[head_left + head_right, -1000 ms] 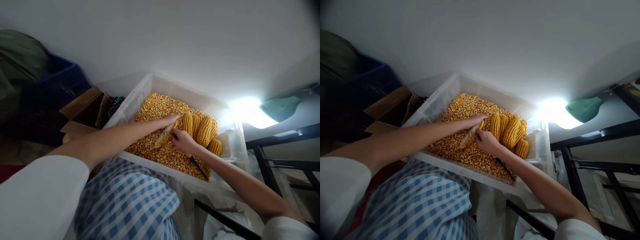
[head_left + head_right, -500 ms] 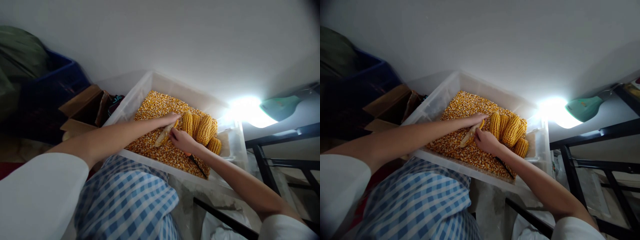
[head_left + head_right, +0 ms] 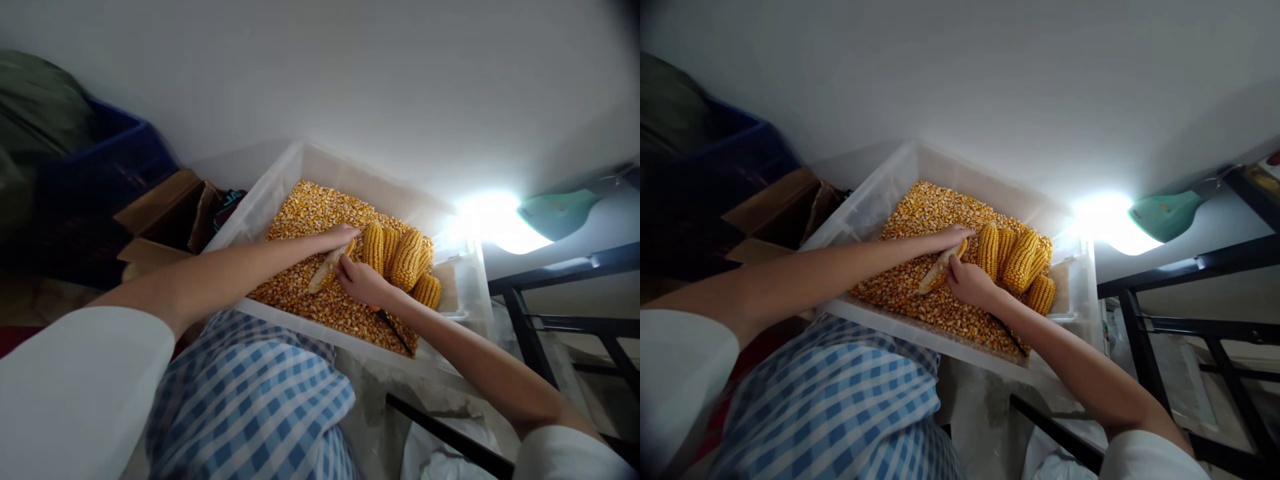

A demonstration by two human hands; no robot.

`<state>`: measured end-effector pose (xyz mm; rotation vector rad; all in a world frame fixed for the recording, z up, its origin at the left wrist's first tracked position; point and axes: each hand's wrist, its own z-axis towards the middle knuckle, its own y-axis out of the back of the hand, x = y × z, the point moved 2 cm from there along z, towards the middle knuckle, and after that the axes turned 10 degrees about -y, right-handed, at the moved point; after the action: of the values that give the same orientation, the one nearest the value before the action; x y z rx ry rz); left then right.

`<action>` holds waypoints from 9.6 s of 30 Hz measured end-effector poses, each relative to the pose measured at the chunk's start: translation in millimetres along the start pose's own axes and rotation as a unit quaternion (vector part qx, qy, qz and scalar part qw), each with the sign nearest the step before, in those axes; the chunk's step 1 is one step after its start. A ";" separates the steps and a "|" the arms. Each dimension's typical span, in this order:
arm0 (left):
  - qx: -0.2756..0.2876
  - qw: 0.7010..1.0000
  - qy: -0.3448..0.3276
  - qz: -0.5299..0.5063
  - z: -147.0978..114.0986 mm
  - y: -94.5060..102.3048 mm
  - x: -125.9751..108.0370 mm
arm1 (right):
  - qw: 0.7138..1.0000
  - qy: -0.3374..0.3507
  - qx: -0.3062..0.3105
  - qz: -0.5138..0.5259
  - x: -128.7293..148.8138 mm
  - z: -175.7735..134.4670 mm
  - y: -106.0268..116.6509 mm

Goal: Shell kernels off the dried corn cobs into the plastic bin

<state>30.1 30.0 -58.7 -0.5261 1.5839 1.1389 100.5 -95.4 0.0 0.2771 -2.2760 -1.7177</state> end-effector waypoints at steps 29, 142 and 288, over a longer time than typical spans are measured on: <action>0.027 1.000 0.004 -0.005 -12.0 5.0 -21.1 | 1.000 -0.004 -0.007 0.008 -3.5 1.8 -2.9; 0.040 0.997 0.053 -0.050 -19.8 8.4 -23.8 | 0.923 -0.023 0.303 0.235 -22.6 -9.4 18.7; 0.043 0.983 0.085 -0.158 -21.9 10.6 -23.3 | 0.990 -0.022 0.093 0.103 -13.7 -1.0 10.1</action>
<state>18.7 10.6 -33.6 -0.8047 1.6170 0.7996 113.9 -89.2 8.6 0.0377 -2.4051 -1.4270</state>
